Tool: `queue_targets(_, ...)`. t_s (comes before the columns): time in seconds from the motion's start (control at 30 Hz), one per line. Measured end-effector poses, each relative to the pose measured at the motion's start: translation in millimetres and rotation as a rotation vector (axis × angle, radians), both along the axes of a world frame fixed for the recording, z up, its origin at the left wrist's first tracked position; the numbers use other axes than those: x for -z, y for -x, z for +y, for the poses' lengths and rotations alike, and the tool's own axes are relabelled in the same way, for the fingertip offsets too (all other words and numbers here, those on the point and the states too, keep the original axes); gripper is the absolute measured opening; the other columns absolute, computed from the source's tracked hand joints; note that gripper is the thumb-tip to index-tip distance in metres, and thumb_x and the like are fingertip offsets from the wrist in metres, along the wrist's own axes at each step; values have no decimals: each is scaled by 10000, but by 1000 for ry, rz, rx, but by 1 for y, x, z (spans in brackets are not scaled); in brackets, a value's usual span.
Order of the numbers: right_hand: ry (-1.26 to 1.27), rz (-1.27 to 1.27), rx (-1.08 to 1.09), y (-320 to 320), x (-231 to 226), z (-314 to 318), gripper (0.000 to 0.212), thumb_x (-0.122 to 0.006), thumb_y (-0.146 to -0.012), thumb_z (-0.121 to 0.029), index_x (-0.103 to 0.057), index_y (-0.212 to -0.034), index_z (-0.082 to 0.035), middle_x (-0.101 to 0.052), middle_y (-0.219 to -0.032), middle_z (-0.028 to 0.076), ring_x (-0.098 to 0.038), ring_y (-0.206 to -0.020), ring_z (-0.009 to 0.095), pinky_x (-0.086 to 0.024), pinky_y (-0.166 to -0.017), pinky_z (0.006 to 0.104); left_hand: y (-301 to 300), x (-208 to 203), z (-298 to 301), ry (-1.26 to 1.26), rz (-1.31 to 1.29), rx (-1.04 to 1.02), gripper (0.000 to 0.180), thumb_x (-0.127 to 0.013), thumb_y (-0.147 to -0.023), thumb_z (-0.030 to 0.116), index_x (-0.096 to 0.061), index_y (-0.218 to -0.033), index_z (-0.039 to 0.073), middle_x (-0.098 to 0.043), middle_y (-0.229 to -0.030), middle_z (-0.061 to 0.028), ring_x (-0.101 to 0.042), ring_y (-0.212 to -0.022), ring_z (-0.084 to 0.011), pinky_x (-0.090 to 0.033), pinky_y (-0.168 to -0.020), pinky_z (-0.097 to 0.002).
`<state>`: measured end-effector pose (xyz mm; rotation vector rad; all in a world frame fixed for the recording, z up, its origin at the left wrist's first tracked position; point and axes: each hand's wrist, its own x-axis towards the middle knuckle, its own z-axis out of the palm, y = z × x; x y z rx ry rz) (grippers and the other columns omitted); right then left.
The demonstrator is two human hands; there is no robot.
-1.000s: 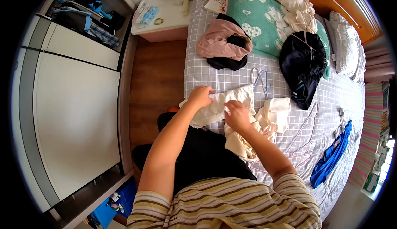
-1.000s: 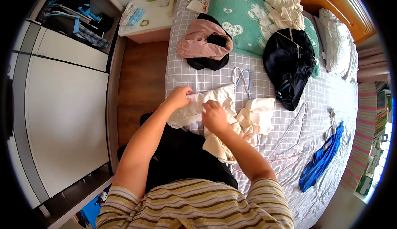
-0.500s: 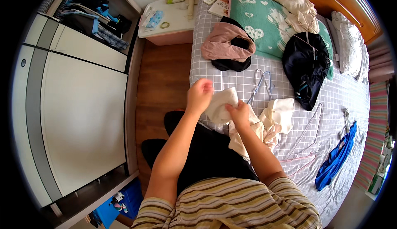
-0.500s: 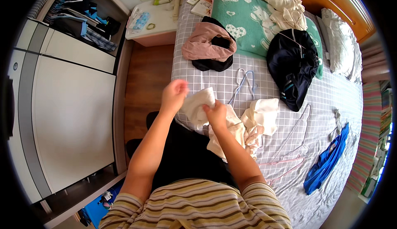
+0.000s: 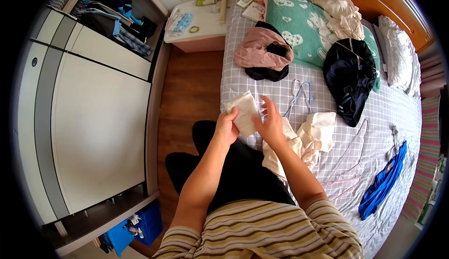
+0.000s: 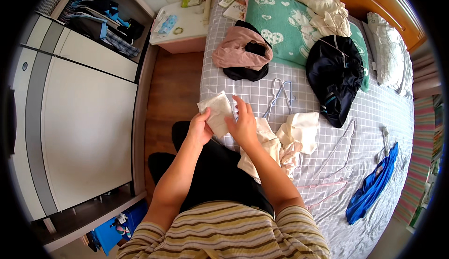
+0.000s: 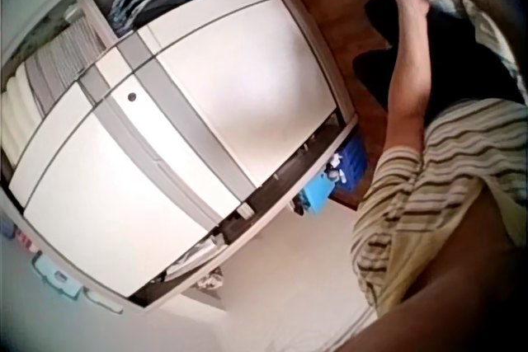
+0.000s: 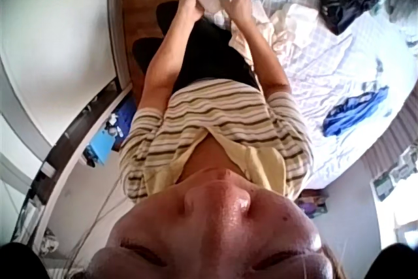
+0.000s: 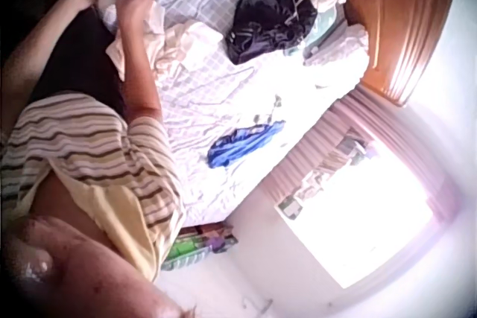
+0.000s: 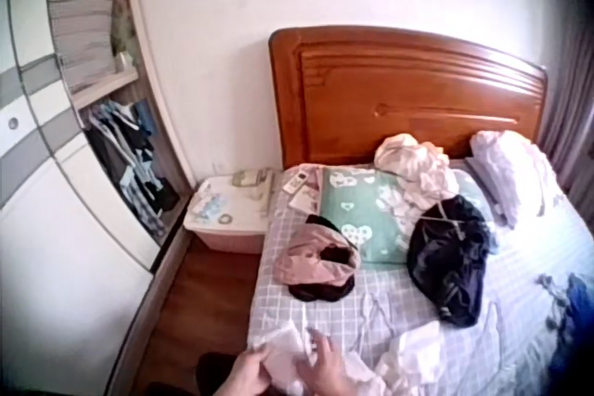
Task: The person picks up clothing items from a bed and a closet, folds several small garments, and places them into different shelves and drawers within a closet.
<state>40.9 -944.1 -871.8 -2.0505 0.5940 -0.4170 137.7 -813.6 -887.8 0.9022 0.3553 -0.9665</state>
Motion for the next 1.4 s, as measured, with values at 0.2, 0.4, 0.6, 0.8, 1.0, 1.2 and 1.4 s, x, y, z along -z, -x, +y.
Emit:
queue_targets(0.2,-659,-145,-344,1,-14,-17,793,-657,-732,47,-341,-1426,-170,-506,-1243,71,-508,-1034,142,-428,-837,257,-14,-9,0,20,-34,185,408,-555,-933,261,-458,-1270,52,-562,-1181,-86,-554,-1079,-225,-445,-928,-394)
queue_targets(0.4,-723,-143,-314,-3,-15,-28,855,-632,-727,104,-305,-1454,-203,-542,-1035,18,-488,-791,66,-412,-691,192,-4,-51,-8,67,-300,61,618,-589,-911,200,-273,-1441,159,-504,-1269,-101,-508,-1142,-207,-410,-968,-354)
queue_targets(0.6,-780,-299,-190,-14,-22,-22,772,-592,-740,123,-363,-1421,-160,-549,-882,-5,-512,-756,83,-439,-719,213,-6,-65,3,-19,-706,354,676,-661,-795,13,-365,-1398,100,-549,-1194,-101,-536,-1082,-181,-445,-921,-325)
queue_targets(0.8,-590,-212,-285,-10,-33,-27,540,-616,-731,89,-563,-1239,-88,-547,-912,22,-563,-839,134,-473,-783,290,-1,-62,-10,-297,-1020,307,650,-735,-678,-35,-506,-1280,51,-581,-1124,-78,-580,-977,-159,-494,-812,-295)
queue_targets(1.0,-17,-85,-263,-17,-24,-34,398,-686,-665,21,-623,-1057,-11,-573,-926,121,-593,-848,246,-478,-728,316,-4,-54,-16,-751,-1549,411,416,-749,-657,-8,-602,-1046,-4,-609,-1018,-99,-602,-891,-215,-484,-766,-315)
queue_targets(1.2,-689,-42,-295,-47,33,-56,312,-712,-737,-102,-603,-1004,17,-602,-897,130,-607,-750,199,-488,-617,292,-48,-17,-21,-578,-1057,455,347,-730,-731,88,-572,-1024,-10,-618,-933,-113,-593,-821,-189,-470,-705,-303)
queue_targets(1.4,-333,239,18,-86,101,-66,462,-756,-725,-260,-566,-1021,39,-658,-817,197,-672,-657,292,-541,-564,371,-60,53,-42,-877,-1619,344,406,-640,-805,87,-511,-1177,-15,-546,-1206,-189,-534,-1121,-330,-423,-957,-398)
